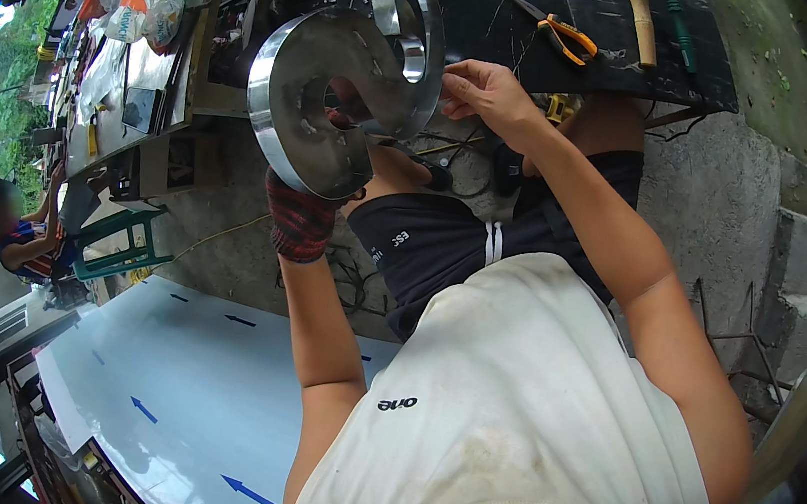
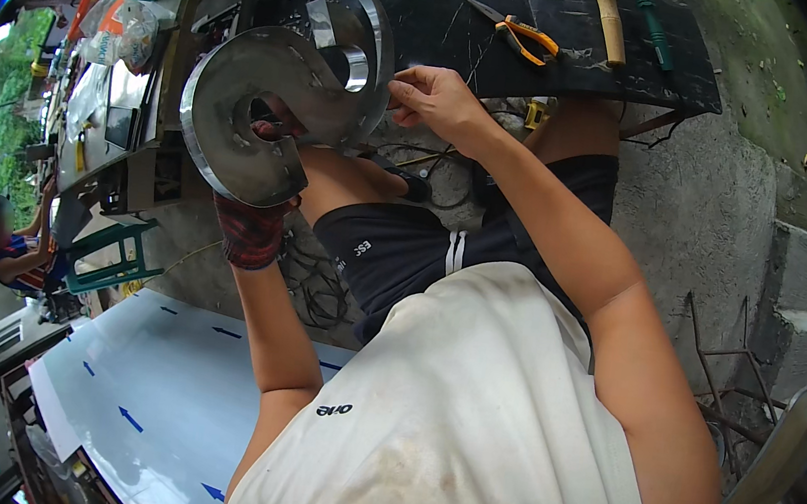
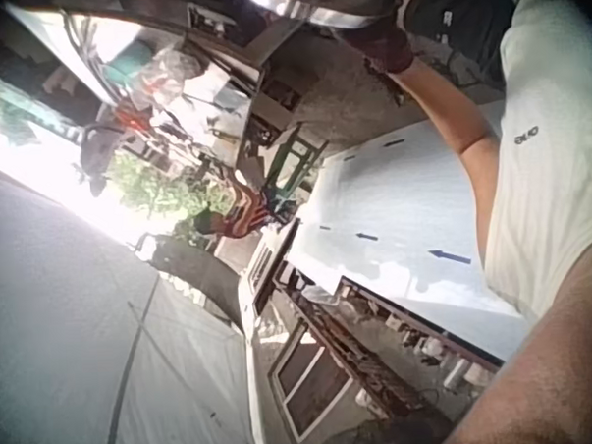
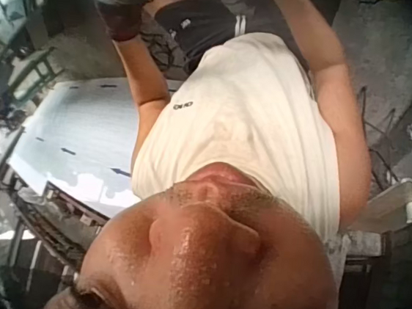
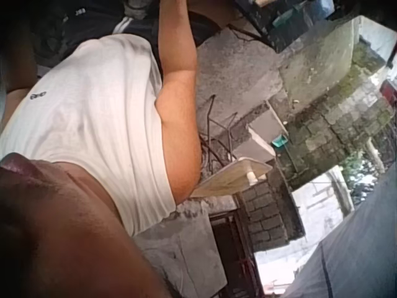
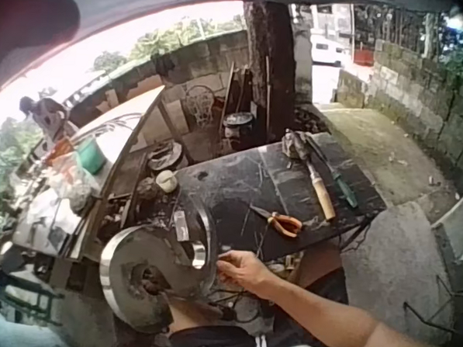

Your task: Manually assembling and preparing a large metal dimensional sign letter S, applying strips, adhesive backing, and testing alignment.

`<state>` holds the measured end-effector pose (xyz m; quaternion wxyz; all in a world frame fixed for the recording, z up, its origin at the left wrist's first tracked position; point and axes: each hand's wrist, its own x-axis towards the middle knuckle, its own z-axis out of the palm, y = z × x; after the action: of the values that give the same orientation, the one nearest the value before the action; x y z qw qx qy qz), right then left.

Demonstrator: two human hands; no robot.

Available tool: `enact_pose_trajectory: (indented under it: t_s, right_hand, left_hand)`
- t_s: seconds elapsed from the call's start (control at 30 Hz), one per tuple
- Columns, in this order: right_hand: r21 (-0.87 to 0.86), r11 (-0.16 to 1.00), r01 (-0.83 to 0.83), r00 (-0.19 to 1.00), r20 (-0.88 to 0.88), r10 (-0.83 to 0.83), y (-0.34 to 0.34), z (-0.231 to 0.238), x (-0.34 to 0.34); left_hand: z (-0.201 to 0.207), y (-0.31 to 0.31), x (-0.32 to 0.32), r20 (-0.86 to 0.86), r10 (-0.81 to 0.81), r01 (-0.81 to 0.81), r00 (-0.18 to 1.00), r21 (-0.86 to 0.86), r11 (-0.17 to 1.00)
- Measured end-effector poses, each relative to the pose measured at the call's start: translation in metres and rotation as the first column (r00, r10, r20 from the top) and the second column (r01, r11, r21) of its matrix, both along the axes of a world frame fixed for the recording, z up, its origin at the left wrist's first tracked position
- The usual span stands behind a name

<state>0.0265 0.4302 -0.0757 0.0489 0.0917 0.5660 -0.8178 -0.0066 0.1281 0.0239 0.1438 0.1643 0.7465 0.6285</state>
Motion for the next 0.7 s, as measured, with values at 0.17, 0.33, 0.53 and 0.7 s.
enact_pose_trajectory:
  t_s: [0.17,0.33,0.53,0.7]
  right_hand:
    - [0.001,0.999,0.045,0.998,0.047,-0.045,-0.006,0.004,-0.008]
    - [-0.096,0.992,0.086,0.996,0.030,-0.084,-0.008,0.006,-0.011]
    - [-0.105,0.980,0.171,0.983,0.077,-0.164,-0.011,0.010,-0.011]
    - [-0.066,0.975,0.212,0.974,0.093,-0.205,-0.004,0.013,-0.010]
  left_hand:
    - [0.015,-0.001,-0.006,-0.482,-0.296,0.061,0.825,-0.444,0.894]
    - [0.005,-0.007,-0.003,-0.280,-0.144,0.079,0.949,-0.230,0.970]
    - [-0.003,-0.012,-0.003,-0.213,-0.128,0.096,0.969,-0.155,0.983]
    - [0.002,0.003,0.008,-0.301,-0.146,0.074,0.942,-0.238,0.968]
